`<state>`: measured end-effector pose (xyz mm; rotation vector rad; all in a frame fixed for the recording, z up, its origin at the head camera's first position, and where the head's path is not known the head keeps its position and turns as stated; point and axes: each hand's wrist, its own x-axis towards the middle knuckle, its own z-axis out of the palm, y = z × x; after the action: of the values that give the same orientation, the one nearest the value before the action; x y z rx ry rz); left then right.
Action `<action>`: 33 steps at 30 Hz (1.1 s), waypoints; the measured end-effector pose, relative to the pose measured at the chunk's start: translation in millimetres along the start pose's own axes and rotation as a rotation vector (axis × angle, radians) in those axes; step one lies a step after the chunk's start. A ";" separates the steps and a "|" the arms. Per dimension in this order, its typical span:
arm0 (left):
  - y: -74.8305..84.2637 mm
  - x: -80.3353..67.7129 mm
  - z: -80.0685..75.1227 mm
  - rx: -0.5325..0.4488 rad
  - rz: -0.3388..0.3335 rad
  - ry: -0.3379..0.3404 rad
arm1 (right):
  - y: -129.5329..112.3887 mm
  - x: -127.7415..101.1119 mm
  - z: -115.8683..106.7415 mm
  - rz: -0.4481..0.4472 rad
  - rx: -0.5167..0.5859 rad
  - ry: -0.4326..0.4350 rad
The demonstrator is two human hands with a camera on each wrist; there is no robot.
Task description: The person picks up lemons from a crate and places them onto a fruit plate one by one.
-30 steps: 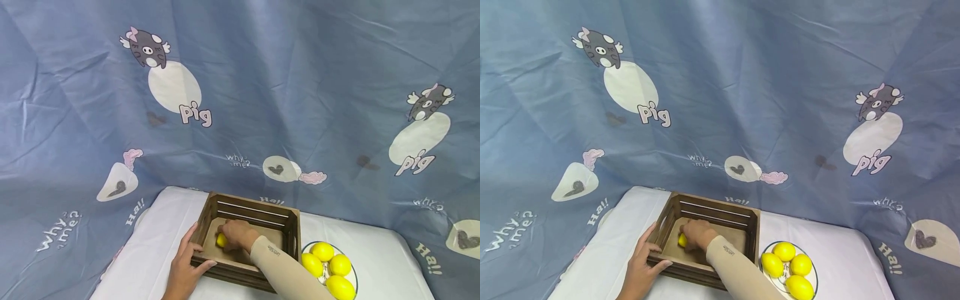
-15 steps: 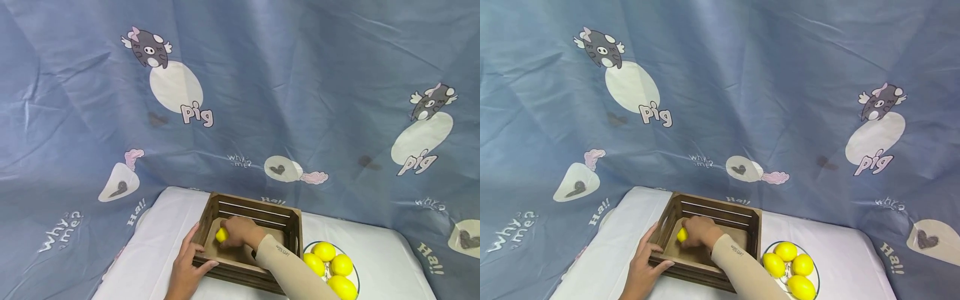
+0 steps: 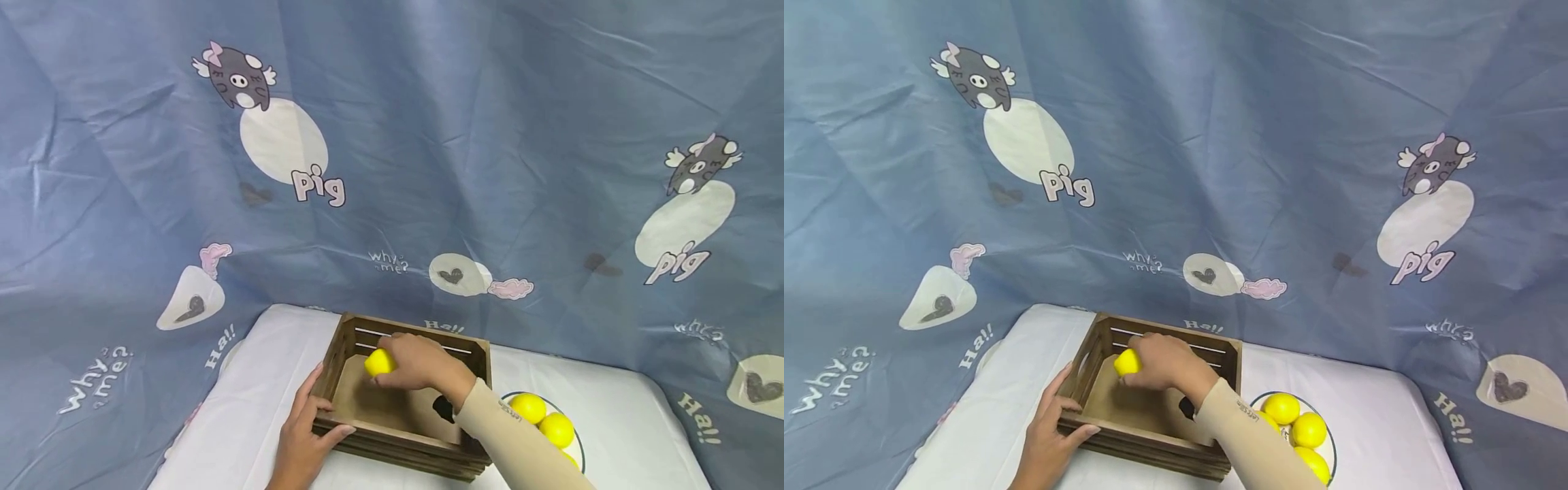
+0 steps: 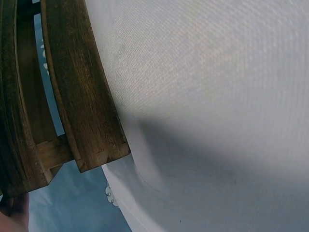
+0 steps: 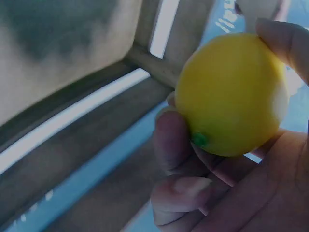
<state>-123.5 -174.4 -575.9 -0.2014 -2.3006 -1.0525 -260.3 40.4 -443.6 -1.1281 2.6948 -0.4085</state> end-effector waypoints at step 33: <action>0.9 -0.6 1.0 -0.006 -0.042 -0.022 | 50.9 -187.5 -42.0 0.305 0.204 0.448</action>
<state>-123.2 -173.0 -576.1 -0.1682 -2.3306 -1.0834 -176.1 216.9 -407.5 -0.6095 3.0385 -0.9520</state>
